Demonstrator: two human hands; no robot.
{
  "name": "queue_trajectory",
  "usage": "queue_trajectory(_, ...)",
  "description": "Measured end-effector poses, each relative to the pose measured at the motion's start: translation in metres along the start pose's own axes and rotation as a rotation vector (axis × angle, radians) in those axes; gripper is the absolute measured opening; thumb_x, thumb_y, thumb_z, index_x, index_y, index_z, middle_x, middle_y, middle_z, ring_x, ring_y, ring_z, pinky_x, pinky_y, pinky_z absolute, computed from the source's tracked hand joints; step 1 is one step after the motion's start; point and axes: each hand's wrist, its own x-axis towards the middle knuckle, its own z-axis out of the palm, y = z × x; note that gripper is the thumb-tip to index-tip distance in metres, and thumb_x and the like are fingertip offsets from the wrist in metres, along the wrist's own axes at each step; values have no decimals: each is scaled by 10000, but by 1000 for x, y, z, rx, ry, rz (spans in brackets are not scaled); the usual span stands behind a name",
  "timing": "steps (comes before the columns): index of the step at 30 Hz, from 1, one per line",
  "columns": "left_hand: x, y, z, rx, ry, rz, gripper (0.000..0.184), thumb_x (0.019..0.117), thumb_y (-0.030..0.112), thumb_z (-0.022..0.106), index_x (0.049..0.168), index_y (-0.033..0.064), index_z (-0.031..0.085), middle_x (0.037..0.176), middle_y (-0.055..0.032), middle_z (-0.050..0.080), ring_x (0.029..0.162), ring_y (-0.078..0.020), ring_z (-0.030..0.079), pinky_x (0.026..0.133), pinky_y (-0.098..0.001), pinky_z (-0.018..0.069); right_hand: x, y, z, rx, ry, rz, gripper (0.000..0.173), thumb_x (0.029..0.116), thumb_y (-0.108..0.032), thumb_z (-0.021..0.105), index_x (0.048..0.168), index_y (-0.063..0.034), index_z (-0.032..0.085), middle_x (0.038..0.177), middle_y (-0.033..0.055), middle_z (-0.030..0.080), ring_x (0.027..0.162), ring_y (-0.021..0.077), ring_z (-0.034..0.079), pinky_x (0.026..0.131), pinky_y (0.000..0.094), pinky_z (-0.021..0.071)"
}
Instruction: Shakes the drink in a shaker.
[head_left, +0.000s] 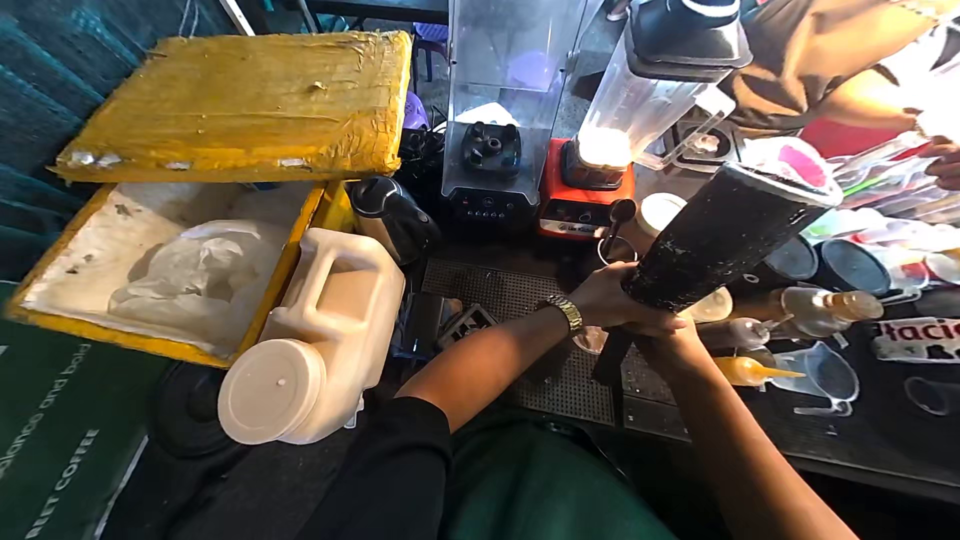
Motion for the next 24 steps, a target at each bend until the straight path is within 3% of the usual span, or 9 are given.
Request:
queue_trajectory(1,0,2,0,9,0,-3,532,812,26,821,1289,-57,603,1214,-210,645,1112,-278,630,980,-451,509,22,45,-17,139,-86,-176,329,679,-116,844,954,-191,680,789,-55,671,691,28,634,623,235,564)
queue_trajectory(3,-15,38,-5,45,4,-155,508,843,5,789,1314,-27,601,1244,-176,653,1151,-239,631,1019,-413,494,41,78,-29,224,-152,-237,391,682,-199,881,1025,-221,695,861,-54,703,753,49,666,651,271,586)
queue_trajectory(6,-34,66,-12,20,14,-198,462,869,-3,760,1303,-35,603,1205,-167,672,1100,-211,653,983,-371,514,40,73,-28,212,-140,-186,386,679,-210,881,1011,-232,686,850,-62,688,749,47,654,655,268,576)
queue_trajectory(9,-37,68,-14,9,12,-188,457,866,-13,756,1295,-45,602,1185,-169,674,1071,-208,657,956,-361,522,36,68,-26,193,-146,-182,338,681,-213,879,962,-239,694,790,-73,670,688,27,630,613,237,555)
queue_trajectory(11,-41,79,-15,27,10,-233,453,881,-10,742,1310,-29,598,1203,-153,678,1097,-197,662,978,-354,520,26,55,-23,119,-137,-125,280,691,-149,809,907,-205,640,714,-54,612,628,43,583,562,240,499)
queue_trajectory(13,-36,66,-13,10,-2,-189,469,879,-4,747,1320,-34,590,1202,-166,678,1090,-208,663,969,-365,525,22,48,-22,81,-130,-98,281,705,-108,777,928,-186,625,729,-38,613,644,58,590,573,256,503)
queue_trajectory(15,-29,49,-11,-10,-6,-106,481,865,-1,760,1310,-60,586,1182,-194,671,1060,-228,659,940,-380,531,31,62,-26,163,-122,-145,318,683,-164,848,945,-216,675,768,-65,657,675,33,621,604,236,544)
queue_trajectory(19,-46,91,-14,44,39,-264,444,890,-4,735,1313,-20,602,1202,-148,680,1090,-198,667,975,-360,527,40,77,-32,210,-155,-207,470,626,-339,947,1013,-250,695,849,-84,690,757,27,651,663,247,571)
queue_trajectory(24,-33,64,-11,19,12,-190,487,870,-14,753,1327,-45,586,1229,-187,658,1112,-227,649,985,-386,514,40,73,-30,211,-174,-209,409,633,-285,933,967,-252,700,797,-84,673,701,18,632,617,232,553)
